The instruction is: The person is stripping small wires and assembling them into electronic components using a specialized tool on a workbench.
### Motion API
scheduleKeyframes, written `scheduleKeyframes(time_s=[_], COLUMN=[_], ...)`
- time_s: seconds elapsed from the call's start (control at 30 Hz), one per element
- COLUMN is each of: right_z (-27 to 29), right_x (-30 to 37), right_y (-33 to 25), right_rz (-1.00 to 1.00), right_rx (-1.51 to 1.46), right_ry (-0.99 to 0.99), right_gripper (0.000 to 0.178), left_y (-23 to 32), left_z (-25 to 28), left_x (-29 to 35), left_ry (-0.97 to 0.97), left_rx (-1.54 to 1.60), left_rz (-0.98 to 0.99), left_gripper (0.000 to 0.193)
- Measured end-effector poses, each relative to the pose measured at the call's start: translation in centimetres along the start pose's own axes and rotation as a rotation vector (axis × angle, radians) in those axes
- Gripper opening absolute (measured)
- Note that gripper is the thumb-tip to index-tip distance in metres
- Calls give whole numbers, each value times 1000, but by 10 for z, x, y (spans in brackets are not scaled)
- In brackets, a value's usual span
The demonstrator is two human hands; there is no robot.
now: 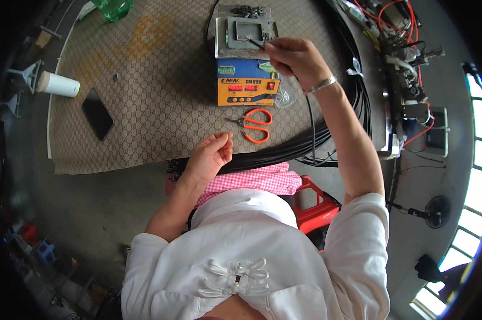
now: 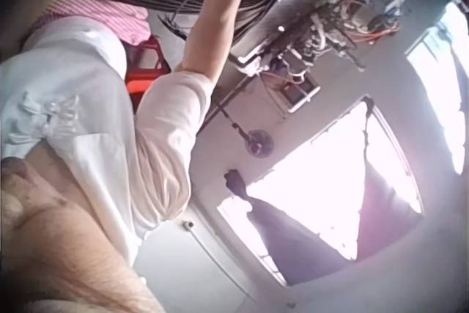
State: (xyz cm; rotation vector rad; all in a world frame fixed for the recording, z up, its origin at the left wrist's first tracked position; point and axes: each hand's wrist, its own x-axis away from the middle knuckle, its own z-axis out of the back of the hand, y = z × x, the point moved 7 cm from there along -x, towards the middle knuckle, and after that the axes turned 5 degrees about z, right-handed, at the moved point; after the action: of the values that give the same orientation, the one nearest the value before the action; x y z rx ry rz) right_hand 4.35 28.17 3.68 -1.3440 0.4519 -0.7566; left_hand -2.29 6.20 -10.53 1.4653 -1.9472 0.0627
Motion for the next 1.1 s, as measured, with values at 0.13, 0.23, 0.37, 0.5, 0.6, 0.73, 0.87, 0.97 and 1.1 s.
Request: scheduleKeyframes(time_s=[0.13,0.23,0.37,0.5,0.6,0.73,0.87,0.97,1.1], right_z=[-15,-27,-35,-39,-43,-48,-49,-47,-45], right_x=[25,40,56,65,67,68,68,66,61], right_y=[4,8,12,14,16,18,19,21,13], right_rz=[2,12,1,-9,9,11,-2,-26,14], right_rx=[-215,-310,-397,-416,-405,-394,-391,-389,-337], right_ry=[-14,-23,-63,-54,-66,-65,-56,-5,39], right_gripper=[22,20,20,20,20,21,21,19,15], left_y=[22,40,54,61,58,56,56,56,57], left_z=[-24,-48,-75,-97,-104,-106,-107,-105,-100], left_x=[0,5,3,4,0,-4,-4,-7,-12], left_ry=[-49,-71,-143,-195,-218,-268,-266,-240,-211], left_rx=[11,22,45,77,124,88,82,123,193], left_rz=[-122,-209,-257,-251,-231,-226,-209,-200,-181], left_gripper=[16,19,23,26,26,32,31,29,26])
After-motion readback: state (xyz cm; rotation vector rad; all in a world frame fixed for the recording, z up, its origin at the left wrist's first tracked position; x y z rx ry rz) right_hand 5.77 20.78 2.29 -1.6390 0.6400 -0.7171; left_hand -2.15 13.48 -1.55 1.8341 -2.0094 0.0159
